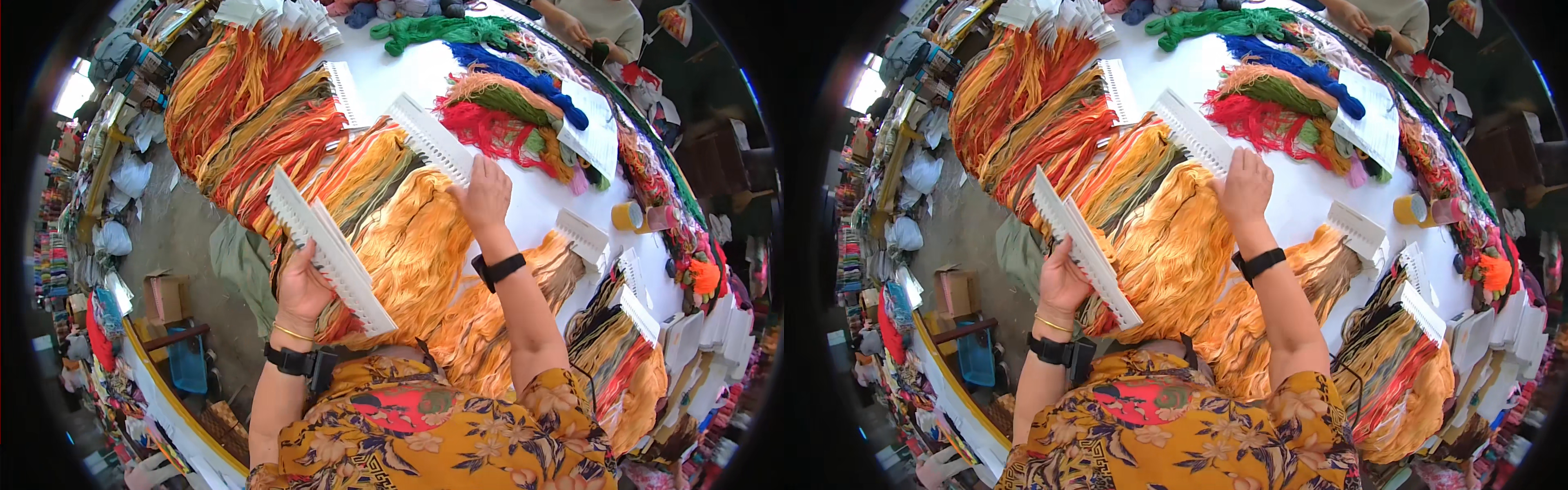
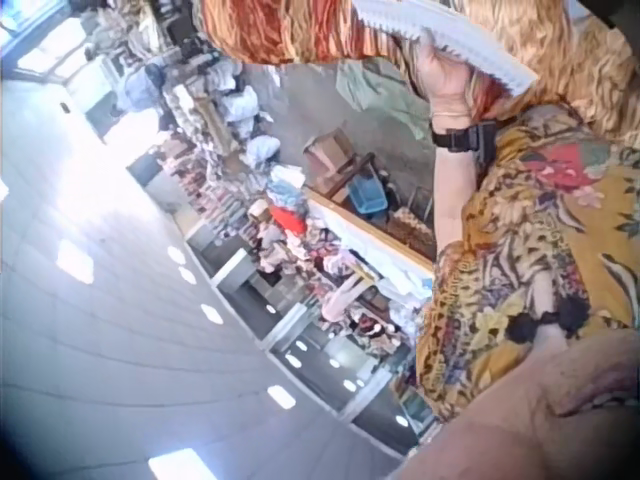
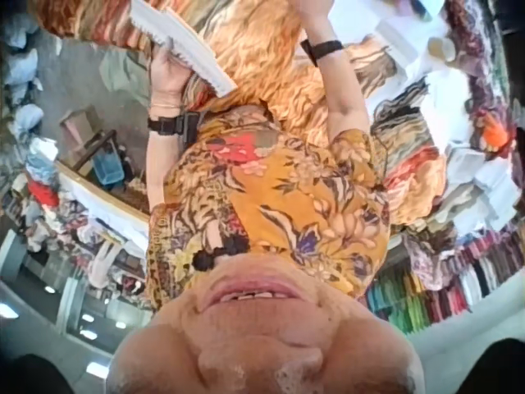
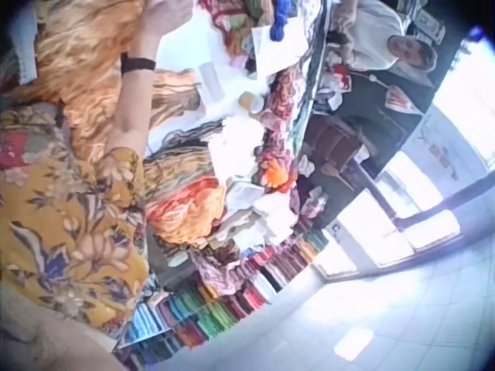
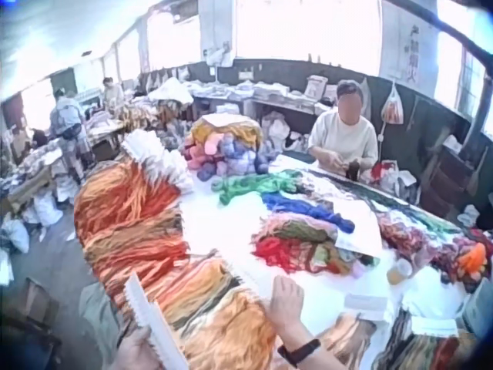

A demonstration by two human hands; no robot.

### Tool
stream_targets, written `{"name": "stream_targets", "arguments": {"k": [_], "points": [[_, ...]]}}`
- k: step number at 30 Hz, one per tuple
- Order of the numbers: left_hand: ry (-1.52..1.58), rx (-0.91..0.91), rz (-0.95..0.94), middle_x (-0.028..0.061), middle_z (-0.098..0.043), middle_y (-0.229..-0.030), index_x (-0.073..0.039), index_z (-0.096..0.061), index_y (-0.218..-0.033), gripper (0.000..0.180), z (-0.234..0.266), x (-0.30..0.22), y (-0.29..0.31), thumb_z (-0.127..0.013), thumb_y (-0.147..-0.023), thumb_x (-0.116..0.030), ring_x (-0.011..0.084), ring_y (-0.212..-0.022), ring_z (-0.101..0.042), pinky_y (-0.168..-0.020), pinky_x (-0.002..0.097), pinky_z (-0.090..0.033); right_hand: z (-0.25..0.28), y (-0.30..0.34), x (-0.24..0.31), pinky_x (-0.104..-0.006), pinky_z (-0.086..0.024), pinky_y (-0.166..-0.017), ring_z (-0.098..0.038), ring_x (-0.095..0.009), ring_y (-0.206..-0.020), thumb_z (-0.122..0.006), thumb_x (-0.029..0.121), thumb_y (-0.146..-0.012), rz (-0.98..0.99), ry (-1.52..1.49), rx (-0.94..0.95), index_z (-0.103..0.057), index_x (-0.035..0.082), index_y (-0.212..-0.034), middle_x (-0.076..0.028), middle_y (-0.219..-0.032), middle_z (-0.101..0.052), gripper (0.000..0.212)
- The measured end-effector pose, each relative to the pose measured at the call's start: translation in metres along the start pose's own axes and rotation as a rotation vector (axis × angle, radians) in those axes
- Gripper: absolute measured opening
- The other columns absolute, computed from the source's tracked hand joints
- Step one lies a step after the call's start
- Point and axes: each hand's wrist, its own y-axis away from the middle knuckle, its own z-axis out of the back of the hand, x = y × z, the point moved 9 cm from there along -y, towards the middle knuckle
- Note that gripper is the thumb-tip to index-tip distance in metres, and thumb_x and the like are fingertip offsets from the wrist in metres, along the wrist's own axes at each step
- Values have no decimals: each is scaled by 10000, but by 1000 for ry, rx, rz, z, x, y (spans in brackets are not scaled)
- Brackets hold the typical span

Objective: The person sorts bundles of embroidery thread by hand, flipping through cards, moving the bundles across the table, and gathering white plastic ties. The person then picks up a stack of cards, fans them out, and places them onto a bundle of thread.

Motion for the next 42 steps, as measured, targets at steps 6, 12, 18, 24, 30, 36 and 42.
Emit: {"name": "stream_targets", "arguments": {"k": [6,12,18,24,30,36,42], "points": [[13,39,70,97,-560,-1252,-60,-463,-1290,339,-8,17,-28,-435,-973,-178,268,-1180,-514,-1012,471,-381,37,38,39,-387,-466,-561,-585,-325,-608,-590,159,-867,-246,-713,102,-610,62,-900,-143,-694,-587,104],[-153,35,27,74,-521,-1300,-76,-433,-1316,363,-5,15,-29,-451,-971,-188,273,-1207,-482,-1036,492,-338,36,75,90,-374,-459,-562,-597,-308,-626,-589,176,-872,-114,-1015,512,-605,47,-842,-147,-723,-595,134],[-112,14,-6,57,-530,-1289,-84,-426,-1319,353,-1,9,-20,-438,-971,-144,242,-1205,-487,-1035,474,-355,2,-9,17,-405,-462,-805,-553,-333,-1001,-673,290,-807,3,-364,30,-604,27,-1028,-151,-1078,-595,350],[-123,56,-30,50,-544,-1272,-80,-446,-1292,335,2,8,-12,-455,-958,-110,228,-1193,-500,-1030,460,-365,-75,-19,-20,-468,-385,-917,-448,-325,-1174,-759,518,-612,-218,-55,548,-570,-12,-1111,-158,-1210,-527,752],[-121,49,-44,48,-547,-1268,-80,-450,-1285,330,-1,7,-8,-461,-956,-110,225,-1183,-507,-1024,447,-373,-35,-16,7,-431,-376,-930,-461,-315,-1144,-749,410,-687,-52,145,160,-513,-13,-1171,-136,-1133,-537,685],[-118,72,-45,47,-542,-1272,-73,-436,-1300,348,-1,5,-7,-466,-955,-103,228,-1179,-507,-1023,440,-376,2,-5,27,-394,-471,-699,-612,-263,-852,-652,251,-812,-170,-150,197,-554,39,-1145,-116,-977,-630,407],[-90,54,-73,45,-555,-1230,-79,-451,-1270,332,-2,3,-8,-493,-941,-65,197,-1136,-532,-969,389,-437,27,48,84,-328,-451,-562,-596,-212,-624,-576,126,-870,-200,-869,397,-641,-3,-911,-101,-703,-629,150]]}}
